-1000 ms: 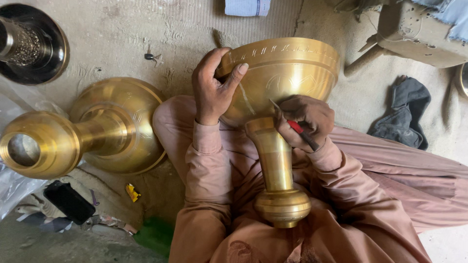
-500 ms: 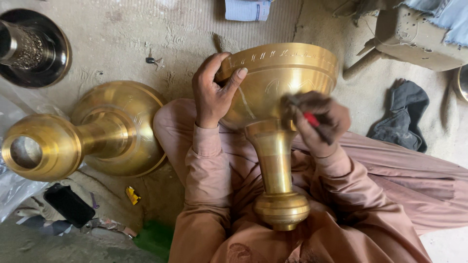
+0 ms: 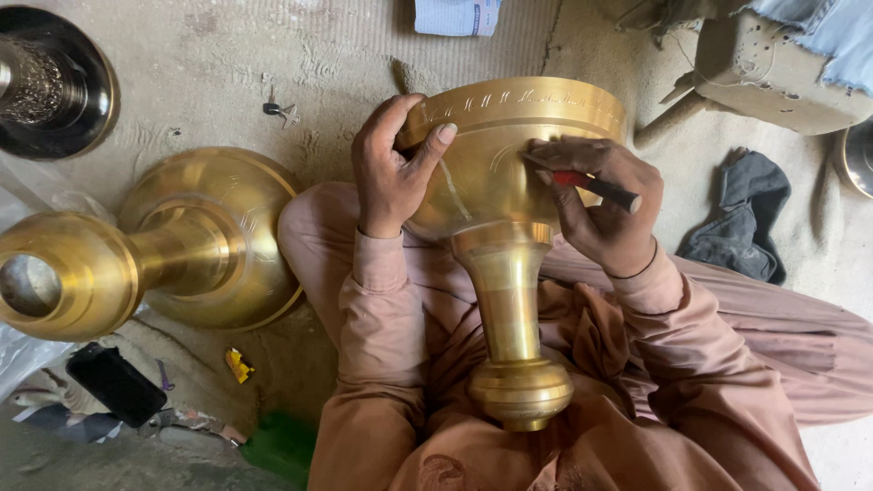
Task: The person sits on the workshop floor with a large brass lamp base held on their lap and engraves decorative patterns into its surface using a small hand scriber, repositioning the lamp and working on different areas of the bowl and stem.
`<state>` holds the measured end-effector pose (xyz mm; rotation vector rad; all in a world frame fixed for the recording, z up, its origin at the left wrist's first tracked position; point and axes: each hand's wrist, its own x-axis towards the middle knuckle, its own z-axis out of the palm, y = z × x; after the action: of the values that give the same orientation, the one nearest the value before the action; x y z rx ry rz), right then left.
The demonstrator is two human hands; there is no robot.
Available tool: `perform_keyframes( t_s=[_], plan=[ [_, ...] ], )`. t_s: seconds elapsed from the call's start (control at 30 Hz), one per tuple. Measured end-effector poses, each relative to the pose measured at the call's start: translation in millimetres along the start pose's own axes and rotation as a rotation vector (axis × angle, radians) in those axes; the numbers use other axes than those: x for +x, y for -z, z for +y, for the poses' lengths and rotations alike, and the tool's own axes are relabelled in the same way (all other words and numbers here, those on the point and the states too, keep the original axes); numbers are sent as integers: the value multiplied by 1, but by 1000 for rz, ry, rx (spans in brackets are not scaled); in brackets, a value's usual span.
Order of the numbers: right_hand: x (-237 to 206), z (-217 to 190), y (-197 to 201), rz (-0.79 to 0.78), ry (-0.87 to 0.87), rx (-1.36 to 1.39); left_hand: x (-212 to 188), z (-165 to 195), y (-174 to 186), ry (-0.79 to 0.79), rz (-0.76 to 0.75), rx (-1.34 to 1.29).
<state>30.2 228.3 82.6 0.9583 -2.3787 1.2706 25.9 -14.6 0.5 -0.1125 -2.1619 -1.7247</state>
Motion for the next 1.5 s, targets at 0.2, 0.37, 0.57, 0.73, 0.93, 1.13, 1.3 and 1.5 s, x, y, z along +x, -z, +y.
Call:
perform_keyframes(
  t_s=[0.2, 0.37, 0.57, 0.73, 0.93, 1.13, 1.3, 1.5],
  plan=[
    [1, 5, 5, -54, -114, 138, -1, -2, -1, 1, 4, 12],
    [5, 9, 13, -98, -138, 101, -1, 0, -1, 9, -8, 9],
    [8, 14, 23, -189, -178, 217, 0, 3, -2, 10, -13, -19],
    [8, 17, 30, -241, -142, 282, 0, 3, -2, -19, -7, 16],
    [9, 20, 36, -266, -11, 202, 2, 1, -4, -26, -17, 13],
    [1, 22, 37, -261, -13, 289, 1, 0, -3, -27, -13, 3],
    [-7, 28, 41, -271, -2, 274, 0, 3, -4, -30, -2, 23],
    [-13, 29, 43, -272, 31, 245, 0, 8, -2, -15, -12, 28]
  ],
)
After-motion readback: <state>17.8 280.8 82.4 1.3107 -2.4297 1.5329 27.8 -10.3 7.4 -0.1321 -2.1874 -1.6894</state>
